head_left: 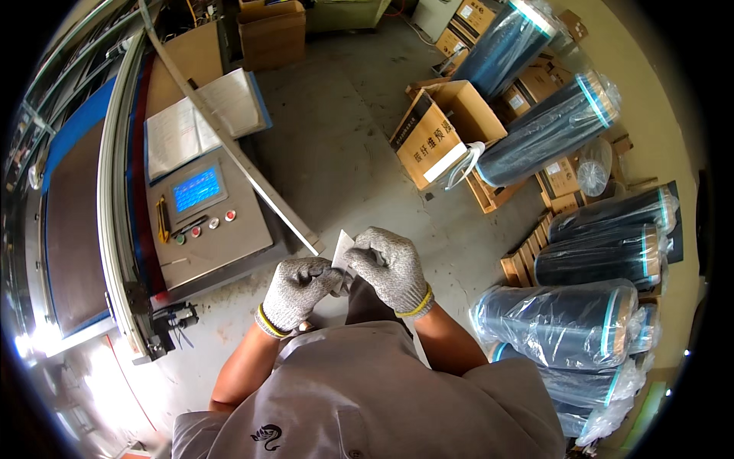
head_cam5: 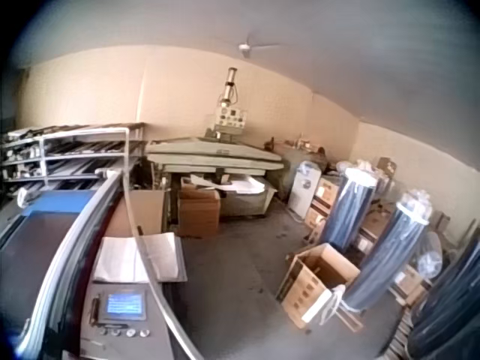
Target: The person operates a large industrial machine, using a touchscreen and buttons to control it. They place a large white sheet onto the machine's surface, adjust it, and then remove it. The person also uses a small tool to adjust a component on the side of the machine.
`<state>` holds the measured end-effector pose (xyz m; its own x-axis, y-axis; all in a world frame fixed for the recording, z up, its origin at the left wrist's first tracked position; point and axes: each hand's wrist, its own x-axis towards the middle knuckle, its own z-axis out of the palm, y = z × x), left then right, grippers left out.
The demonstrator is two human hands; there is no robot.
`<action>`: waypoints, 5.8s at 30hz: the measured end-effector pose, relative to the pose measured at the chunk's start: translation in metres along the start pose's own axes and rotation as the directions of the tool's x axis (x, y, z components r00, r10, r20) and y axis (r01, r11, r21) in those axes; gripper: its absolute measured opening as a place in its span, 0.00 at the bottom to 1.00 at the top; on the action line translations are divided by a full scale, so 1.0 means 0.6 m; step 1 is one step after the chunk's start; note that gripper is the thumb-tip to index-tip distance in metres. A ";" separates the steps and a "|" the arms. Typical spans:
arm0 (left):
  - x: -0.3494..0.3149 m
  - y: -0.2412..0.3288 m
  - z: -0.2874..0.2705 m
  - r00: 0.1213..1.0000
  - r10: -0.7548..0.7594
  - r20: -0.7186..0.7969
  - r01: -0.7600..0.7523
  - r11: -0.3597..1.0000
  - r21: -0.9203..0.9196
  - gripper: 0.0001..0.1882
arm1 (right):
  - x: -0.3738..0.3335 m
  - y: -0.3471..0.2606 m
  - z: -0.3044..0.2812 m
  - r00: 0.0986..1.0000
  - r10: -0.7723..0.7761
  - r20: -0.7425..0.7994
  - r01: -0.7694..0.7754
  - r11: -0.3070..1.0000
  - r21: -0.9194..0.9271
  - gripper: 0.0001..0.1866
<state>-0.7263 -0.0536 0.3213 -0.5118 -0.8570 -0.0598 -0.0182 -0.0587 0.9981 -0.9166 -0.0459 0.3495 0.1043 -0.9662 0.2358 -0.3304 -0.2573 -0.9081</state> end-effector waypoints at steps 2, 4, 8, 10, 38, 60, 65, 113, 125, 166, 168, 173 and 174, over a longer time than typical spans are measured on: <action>0.052 0.009 0.029 1.000 -0.012 0.012 0.012 1.000 -0.017 0.09 | 0.016 0.027 -0.045 1.000 0.011 -0.018 -0.011 1.000 0.007 0.05; 0.116 0.011 0.061 1.000 0.008 0.030 -0.007 1.000 -0.009 0.09 | 0.039 0.051 -0.101 0.999 0.009 -0.047 -0.009 1.000 -0.007 0.04; 0.245 0.009 0.142 0.996 -0.046 0.075 0.051 0.997 -0.063 0.09 | 0.081 0.125 -0.226 0.998 -0.004 -0.070 0.001 0.999 -0.042 0.09; 0.309 0.004 0.180 0.995 -0.043 0.088 0.048 0.997 -0.057 0.08 | 0.106 0.153 -0.287 0.998 -0.028 -0.053 0.020 0.988 -0.152 0.12; 0.396 0.032 0.187 0.979 -0.168 -0.113 0.152 0.979 -0.132 0.09 | 0.304 0.240 -0.393 0.934 0.356 -0.031 -0.307 0.843 0.443 0.07; -0.263 -0.192 -0.089 0.911 -0.275 -0.308 -0.180 0.408 -0.895 0.19 | 0.101 0.038 0.338 0.254 -0.103 0.962 -0.497 0.839 0.221 0.04; -0.348 -0.200 -0.131 0.675 -0.441 -0.592 -0.456 0.381 -0.804 0.13 | 0.083 0.137 0.535 0.505 0.088 0.859 -0.094 0.994 -0.047 0.29; -0.611 -0.066 -0.538 0.451 -0.389 -0.803 -0.170 0.846 -0.506 0.12 | -0.021 -0.245 0.722 0.530 0.251 0.810 -0.528 0.845 0.083 0.10; -0.656 -0.106 -0.483 0.761 -0.283 -0.584 -0.269 0.682 -0.680 0.16 | -0.083 -0.303 0.759 0.686 0.242 0.687 -0.347 0.938 0.016 0.10; -0.683 -0.154 -0.539 0.153 -0.288 -0.945 -0.297 0.899 -0.322 0.31 | -0.019 0.028 0.937 0.567 0.267 0.779 0.437 0.705 -0.559 0.15; -0.687 -0.147 -0.537 0.170 -0.281 -0.945 -0.261 0.912 -0.318 0.33 | -0.026 0.038 0.961 0.551 0.342 0.761 0.408 0.685 -0.603 0.15; -0.698 -0.139 -0.537 0.137 -0.295 -0.946 -0.235 0.918 -0.320 0.32 | -0.030 0.033 0.996 0.516 0.461 0.722 0.364 0.645 -0.672 0.15; -0.701 -0.142 -0.540 0.139 -0.302 -0.943 -0.231 0.916 -0.327 0.32 | -0.030 0.039 0.999 0.521 0.461 0.719 0.357 0.647 -0.674 0.15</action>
<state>-0.2311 0.1462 0.2565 0.7444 -0.5843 -0.3233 0.3826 -0.0235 0.9236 -0.3640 -0.0246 0.1168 0.5761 -0.6097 -0.5444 -0.8085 -0.5227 -0.2702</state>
